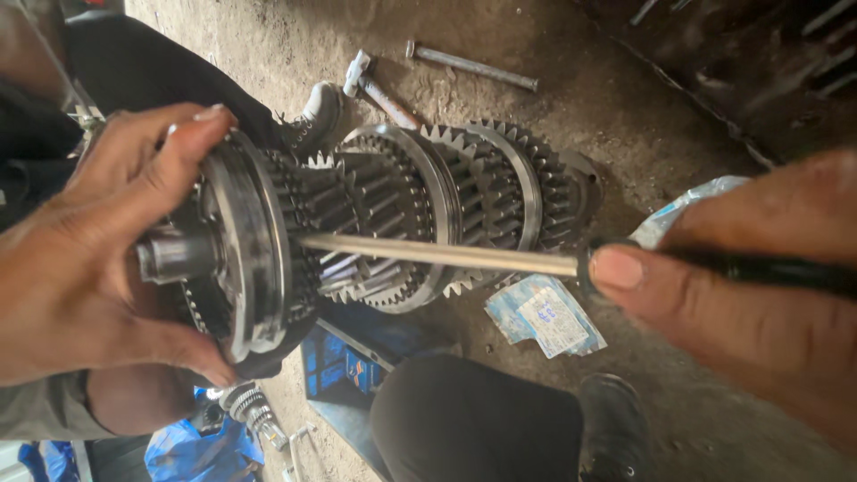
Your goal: The person assembles a multi-gear shaft by inserting small metal pins into slots on the gears and using a screwdriver to press them into place. The person rotates the assembly to access different slots and continues inserting pins until the assembly is complete.
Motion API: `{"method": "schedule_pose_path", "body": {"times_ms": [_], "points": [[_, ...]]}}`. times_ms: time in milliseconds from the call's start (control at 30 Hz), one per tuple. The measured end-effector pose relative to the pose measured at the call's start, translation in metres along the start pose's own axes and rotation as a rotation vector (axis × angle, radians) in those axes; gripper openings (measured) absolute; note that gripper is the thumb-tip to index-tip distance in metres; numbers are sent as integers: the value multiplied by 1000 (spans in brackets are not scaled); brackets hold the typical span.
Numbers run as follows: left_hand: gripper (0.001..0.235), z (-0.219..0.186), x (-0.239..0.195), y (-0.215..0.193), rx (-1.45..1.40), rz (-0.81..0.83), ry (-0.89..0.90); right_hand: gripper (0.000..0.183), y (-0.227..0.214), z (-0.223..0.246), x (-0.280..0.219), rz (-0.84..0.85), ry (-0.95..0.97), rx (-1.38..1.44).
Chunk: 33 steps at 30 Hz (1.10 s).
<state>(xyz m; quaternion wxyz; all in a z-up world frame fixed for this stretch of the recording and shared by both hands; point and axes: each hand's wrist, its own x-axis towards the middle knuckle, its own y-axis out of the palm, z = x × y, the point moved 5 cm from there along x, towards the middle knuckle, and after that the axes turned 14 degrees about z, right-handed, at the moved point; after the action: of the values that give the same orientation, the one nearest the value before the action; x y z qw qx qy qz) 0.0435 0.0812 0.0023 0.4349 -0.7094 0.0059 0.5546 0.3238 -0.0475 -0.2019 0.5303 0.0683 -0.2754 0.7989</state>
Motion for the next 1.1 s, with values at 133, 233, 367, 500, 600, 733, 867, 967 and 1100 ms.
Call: {"method": "schedule_pose_path", "body": {"times_ms": [133,233,367,500,600,733,867,967,1100], "points": [[161,1,0,-2,51,20,27,35,4,-3,-2,-31,2,-26],[158,0,-2,0,-61,17,121,43,8,-5,-3,-55,-19,-29],[160,5,-2,3,-50,42,56,50,19,-12,-8,-48,11,9],[160,5,-2,2,-36,72,27,49,25,-19,-13,39,28,89],[156,5,-1,2,-25,74,19,43,21,-14,-18,27,48,75],[157,2,-1,1,-13,63,57,38,18,-3,-17,-56,12,-41],[155,-3,0,-2,-43,31,118,35,16,-3,-26,-57,-40,-93],[153,0,-3,-3,-44,40,43,33,24,-13,-30,-15,-72,-152],[147,-2,-4,-1,-99,54,53,31,36,-16,-37,26,-140,-297]]}}
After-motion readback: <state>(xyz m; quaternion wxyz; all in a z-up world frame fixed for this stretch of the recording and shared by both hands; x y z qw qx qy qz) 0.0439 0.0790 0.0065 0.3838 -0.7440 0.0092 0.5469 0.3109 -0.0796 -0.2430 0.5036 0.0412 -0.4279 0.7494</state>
